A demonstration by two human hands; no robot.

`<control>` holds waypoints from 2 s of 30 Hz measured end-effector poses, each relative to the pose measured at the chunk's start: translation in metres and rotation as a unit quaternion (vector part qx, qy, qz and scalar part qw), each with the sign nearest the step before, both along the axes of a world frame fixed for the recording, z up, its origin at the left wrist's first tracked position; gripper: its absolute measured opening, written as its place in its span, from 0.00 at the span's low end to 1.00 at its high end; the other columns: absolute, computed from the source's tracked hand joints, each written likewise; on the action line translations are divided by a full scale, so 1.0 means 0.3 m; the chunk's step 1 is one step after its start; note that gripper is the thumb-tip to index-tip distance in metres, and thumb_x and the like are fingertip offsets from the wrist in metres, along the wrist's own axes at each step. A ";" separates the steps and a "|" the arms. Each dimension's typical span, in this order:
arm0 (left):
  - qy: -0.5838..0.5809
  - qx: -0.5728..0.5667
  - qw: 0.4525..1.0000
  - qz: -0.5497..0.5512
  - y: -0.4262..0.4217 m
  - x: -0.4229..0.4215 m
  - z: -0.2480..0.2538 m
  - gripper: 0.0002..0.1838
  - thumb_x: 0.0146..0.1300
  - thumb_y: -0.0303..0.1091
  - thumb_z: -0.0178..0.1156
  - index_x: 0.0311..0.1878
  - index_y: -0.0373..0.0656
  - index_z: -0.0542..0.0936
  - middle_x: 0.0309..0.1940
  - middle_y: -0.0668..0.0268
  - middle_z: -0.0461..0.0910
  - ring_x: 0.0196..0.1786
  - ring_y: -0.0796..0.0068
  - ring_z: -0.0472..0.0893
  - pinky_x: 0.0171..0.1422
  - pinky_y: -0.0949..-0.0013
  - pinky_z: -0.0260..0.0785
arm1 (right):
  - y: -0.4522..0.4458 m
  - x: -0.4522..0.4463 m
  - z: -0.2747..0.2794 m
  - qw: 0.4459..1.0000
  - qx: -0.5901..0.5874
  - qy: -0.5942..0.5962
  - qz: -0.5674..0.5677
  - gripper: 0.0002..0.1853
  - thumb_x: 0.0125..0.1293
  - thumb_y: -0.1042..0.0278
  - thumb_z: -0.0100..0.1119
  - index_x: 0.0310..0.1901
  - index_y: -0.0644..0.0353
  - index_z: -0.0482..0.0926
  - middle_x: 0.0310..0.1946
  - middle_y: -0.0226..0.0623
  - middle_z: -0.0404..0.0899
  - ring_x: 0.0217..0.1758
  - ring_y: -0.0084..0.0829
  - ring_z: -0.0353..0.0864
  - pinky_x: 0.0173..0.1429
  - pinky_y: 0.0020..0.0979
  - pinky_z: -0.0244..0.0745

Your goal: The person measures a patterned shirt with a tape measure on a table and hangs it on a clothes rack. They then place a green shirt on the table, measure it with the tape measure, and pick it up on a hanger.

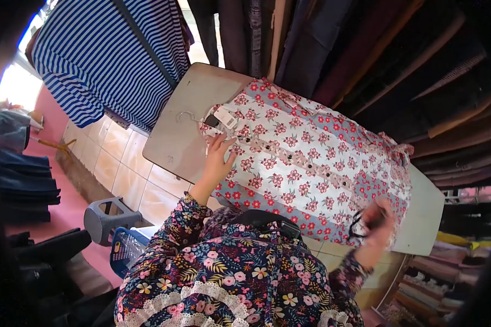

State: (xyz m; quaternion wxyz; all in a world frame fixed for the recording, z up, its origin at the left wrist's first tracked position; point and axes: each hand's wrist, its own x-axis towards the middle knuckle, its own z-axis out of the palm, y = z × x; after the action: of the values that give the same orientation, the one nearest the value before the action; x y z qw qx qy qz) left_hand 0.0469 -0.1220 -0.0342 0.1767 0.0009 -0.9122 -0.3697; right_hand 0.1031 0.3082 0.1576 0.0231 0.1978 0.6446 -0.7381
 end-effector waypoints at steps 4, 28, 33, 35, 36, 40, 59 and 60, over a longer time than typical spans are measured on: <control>0.031 -0.097 0.994 -0.028 -0.013 -0.073 0.076 0.34 0.53 0.29 0.64 0.65 0.59 0.69 0.68 0.55 0.60 0.71 0.49 0.57 0.72 0.46 0.47 | -0.285 -0.073 -0.173 0.970 -0.146 0.022 0.194 0.21 0.57 0.70 0.59 0.53 0.60 0.71 0.40 0.36 0.77 0.34 0.27 0.78 0.29 0.22 0.72; -0.016 -0.241 0.964 -0.110 -0.309 -0.091 0.003 0.21 0.49 0.35 0.67 0.50 0.51 0.80 0.49 0.68 0.76 0.54 0.65 0.71 0.61 0.54 0.56 | -0.538 -0.181 -0.335 0.975 -0.067 -0.046 0.208 0.19 0.65 0.72 0.56 0.56 0.56 0.68 0.41 0.34 0.78 0.35 0.26 0.83 0.28 0.22 0.72; 0.071 -0.173 0.981 -0.055 -0.251 0.064 0.036 0.15 0.54 0.35 0.65 0.47 0.52 0.83 0.45 0.67 0.79 0.57 0.65 0.71 0.62 0.58 0.58 | -0.571 -0.210 -0.356 0.978 -0.014 -0.006 0.208 0.18 0.63 0.74 0.57 0.55 0.60 0.70 0.37 0.34 0.80 0.33 0.25 0.83 0.28 0.21 0.74; 0.092 -0.102 0.989 -0.049 -0.190 0.047 0.021 0.15 0.55 0.34 0.64 0.48 0.52 0.82 0.44 0.65 0.79 0.56 0.64 0.72 0.61 0.59 0.60 | -0.590 -0.225 -0.387 0.971 0.052 0.011 0.235 0.18 0.62 0.75 0.58 0.55 0.62 0.70 0.36 0.34 0.80 0.33 0.24 0.82 0.27 0.22 0.74; 0.115 -0.029 0.992 -0.042 -0.152 0.037 0.017 0.16 0.57 0.34 0.63 0.50 0.52 0.82 0.43 0.63 0.80 0.55 0.62 0.73 0.61 0.60 0.63 | -0.605 -0.229 -0.390 0.969 0.057 0.010 0.241 0.17 0.61 0.75 0.59 0.52 0.61 0.73 0.36 0.34 0.81 0.34 0.24 0.82 0.31 0.23 0.75; -0.101 0.337 0.926 -0.139 0.025 -0.011 0.032 0.15 0.67 0.29 0.54 0.55 0.39 0.78 0.39 0.65 0.81 0.41 0.77 0.79 0.48 0.73 0.73 | -0.690 -0.258 -0.444 0.905 0.273 0.190 0.267 0.14 0.58 0.74 0.63 0.47 0.57 0.78 0.36 0.37 0.83 0.36 0.30 0.83 0.40 0.29 0.76; -0.052 -0.145 0.980 0.128 -0.190 -0.207 -0.042 0.03 0.50 0.34 0.65 0.29 0.50 0.82 0.28 0.66 0.81 0.37 0.64 0.78 0.43 0.63 0.70 | -0.815 -0.393 -0.601 0.774 0.522 0.202 0.296 0.17 0.54 0.65 0.65 0.46 0.52 0.77 0.39 0.39 0.81 0.41 0.42 0.81 0.44 0.40 0.76; -0.025 -0.173 0.976 0.131 -0.182 -0.210 -0.048 0.02 0.50 0.34 0.63 0.28 0.49 0.81 0.27 0.67 0.80 0.41 0.64 0.77 0.47 0.62 0.68 | -0.817 -0.399 -0.608 0.775 0.522 0.200 0.294 0.17 0.54 0.65 0.65 0.46 0.52 0.77 0.39 0.39 0.81 0.41 0.42 0.81 0.44 0.40 0.76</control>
State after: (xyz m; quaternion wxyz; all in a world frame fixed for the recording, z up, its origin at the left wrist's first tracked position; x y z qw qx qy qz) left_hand -0.0160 -0.1767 -0.0487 0.1985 0.0987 -0.9584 -0.1797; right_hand -0.0167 0.0630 -0.0250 0.0024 -0.1718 0.9479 -0.2684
